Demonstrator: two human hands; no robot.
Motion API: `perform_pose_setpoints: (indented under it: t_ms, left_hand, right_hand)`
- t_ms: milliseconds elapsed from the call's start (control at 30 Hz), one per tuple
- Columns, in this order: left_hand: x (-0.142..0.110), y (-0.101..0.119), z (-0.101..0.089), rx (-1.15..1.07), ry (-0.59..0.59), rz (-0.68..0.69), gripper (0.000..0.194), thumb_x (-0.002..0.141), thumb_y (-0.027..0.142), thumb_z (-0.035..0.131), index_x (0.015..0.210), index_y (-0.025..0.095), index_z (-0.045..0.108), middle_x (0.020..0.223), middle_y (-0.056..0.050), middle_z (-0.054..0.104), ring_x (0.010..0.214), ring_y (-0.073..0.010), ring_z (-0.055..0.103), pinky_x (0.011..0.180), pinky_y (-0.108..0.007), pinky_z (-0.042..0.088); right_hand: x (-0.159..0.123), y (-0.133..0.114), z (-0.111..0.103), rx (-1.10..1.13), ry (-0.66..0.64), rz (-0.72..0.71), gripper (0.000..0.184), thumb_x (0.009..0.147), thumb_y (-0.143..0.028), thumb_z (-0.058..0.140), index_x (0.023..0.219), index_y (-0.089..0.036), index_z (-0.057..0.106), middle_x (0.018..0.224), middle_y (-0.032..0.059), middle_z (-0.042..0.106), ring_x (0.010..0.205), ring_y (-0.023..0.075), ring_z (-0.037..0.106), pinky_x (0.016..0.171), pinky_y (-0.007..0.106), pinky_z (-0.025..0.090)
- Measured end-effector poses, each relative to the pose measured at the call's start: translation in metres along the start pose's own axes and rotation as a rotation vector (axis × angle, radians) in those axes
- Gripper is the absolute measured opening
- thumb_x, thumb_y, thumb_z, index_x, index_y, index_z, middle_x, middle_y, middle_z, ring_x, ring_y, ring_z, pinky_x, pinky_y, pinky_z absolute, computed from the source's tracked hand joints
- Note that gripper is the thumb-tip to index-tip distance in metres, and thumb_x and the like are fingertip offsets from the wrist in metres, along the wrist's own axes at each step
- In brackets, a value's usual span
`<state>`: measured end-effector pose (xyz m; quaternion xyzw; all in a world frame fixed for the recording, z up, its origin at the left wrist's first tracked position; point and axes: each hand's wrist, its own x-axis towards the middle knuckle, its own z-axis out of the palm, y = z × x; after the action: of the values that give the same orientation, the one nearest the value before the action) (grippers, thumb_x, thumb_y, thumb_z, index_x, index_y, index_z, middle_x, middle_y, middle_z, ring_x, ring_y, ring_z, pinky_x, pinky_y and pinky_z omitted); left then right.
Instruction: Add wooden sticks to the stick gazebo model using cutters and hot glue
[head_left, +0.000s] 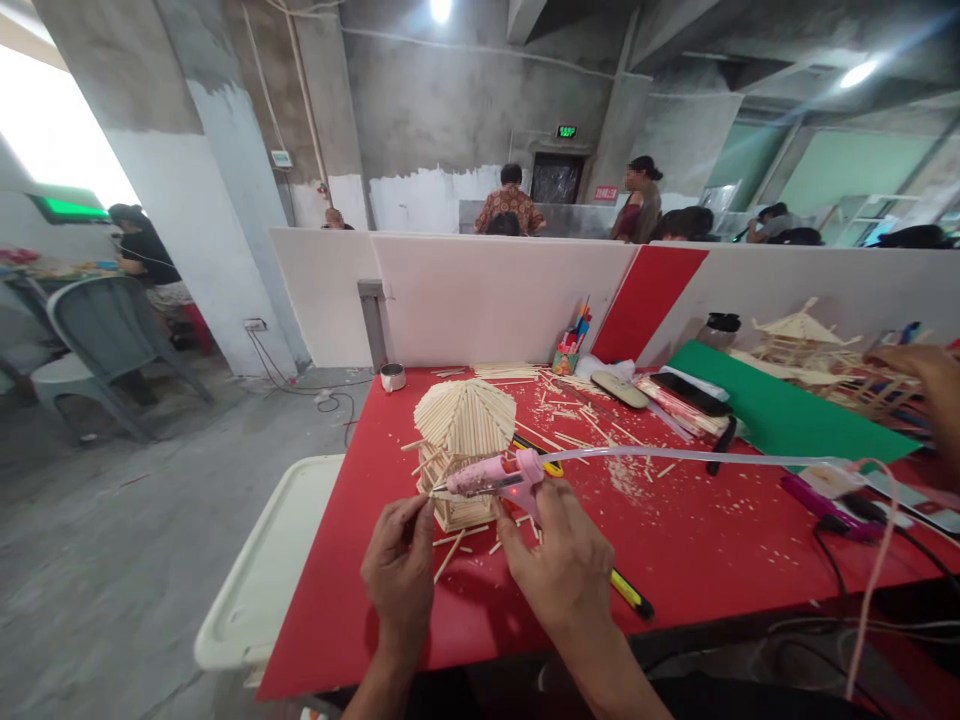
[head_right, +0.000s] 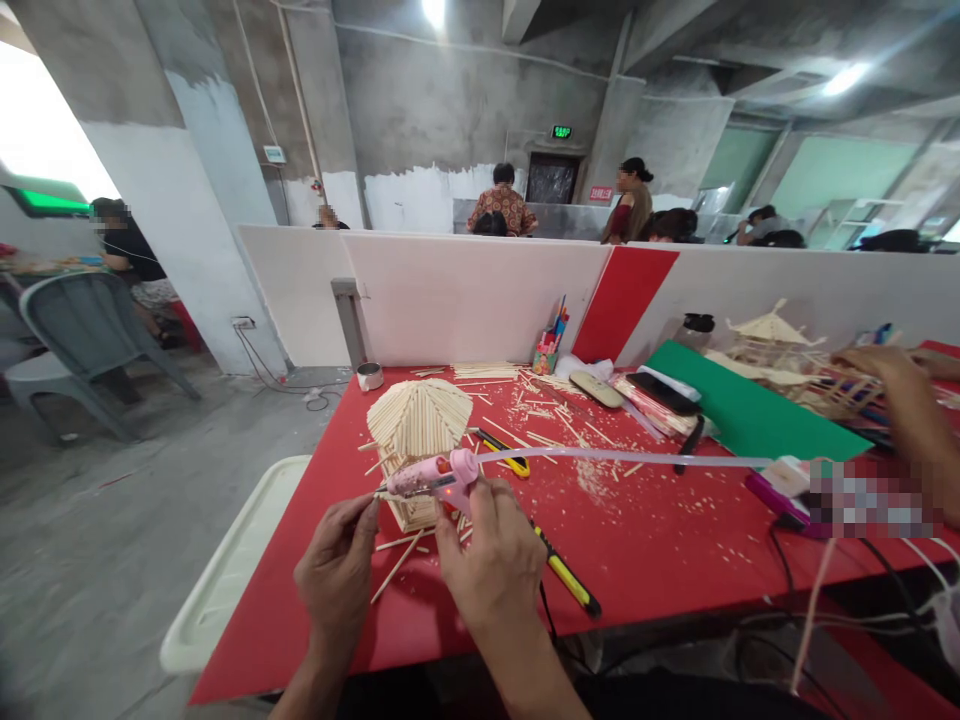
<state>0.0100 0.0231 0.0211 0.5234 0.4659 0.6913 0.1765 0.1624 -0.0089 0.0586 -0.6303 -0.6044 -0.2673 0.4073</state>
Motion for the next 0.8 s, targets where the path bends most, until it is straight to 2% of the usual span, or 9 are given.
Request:
perform_pose_setpoints:
  t_ms: [200, 400, 800]
  left_hand:
    - [-0.004, 0.001, 0.002, 0.011, -0.044, 0.0, 0.011, 0.08, 0.027, 0.063, 0.086, 0.022, 0.071, 0.081, -0.003, 0.066, 0.075, -0.0153, 0.062, 0.069, -0.026, 0.051]
    - [-0.006, 0.004, 0.003, -0.01, -0.04, 0.013, 0.011, 0.079, 0.027, 0.064, 0.086, 0.022, 0.072, 0.079, -0.003, 0.067, 0.074, -0.0152, 0.063, 0.068, -0.026, 0.051]
    - [-0.006, 0.004, 0.002, -0.01, -0.041, 0.041, 0.01, 0.079, 0.023, 0.064, 0.086, 0.021, 0.071, 0.08, -0.003, 0.066, 0.075, -0.0144, 0.062, 0.068, -0.024, 0.051]
  right_hand:
    - [-0.002, 0.003, -0.003, -0.032, 0.0, 0.001, 0.039, 0.088, -0.05, 0.046, 0.099, -0.014, 0.058, 0.084, 0.0099, 0.063, 0.069, 0.019, 0.06, 0.056, 0.027, 0.042]
    - [-0.006, 0.007, -0.004, -0.027, -0.038, 0.008, 0.039, 0.089, -0.049, 0.046, 0.103, -0.015, 0.057, 0.082, 0.008, 0.062, 0.073, 0.0181, 0.06, 0.056, 0.025, 0.04]
    - [-0.006, 0.011, -0.004, -0.078, -0.028, -0.03, 0.034, 0.091, -0.042, 0.042, 0.104, -0.015, 0.057, 0.085, 0.008, 0.063, 0.075, 0.0177, 0.059, 0.059, 0.025, 0.04]
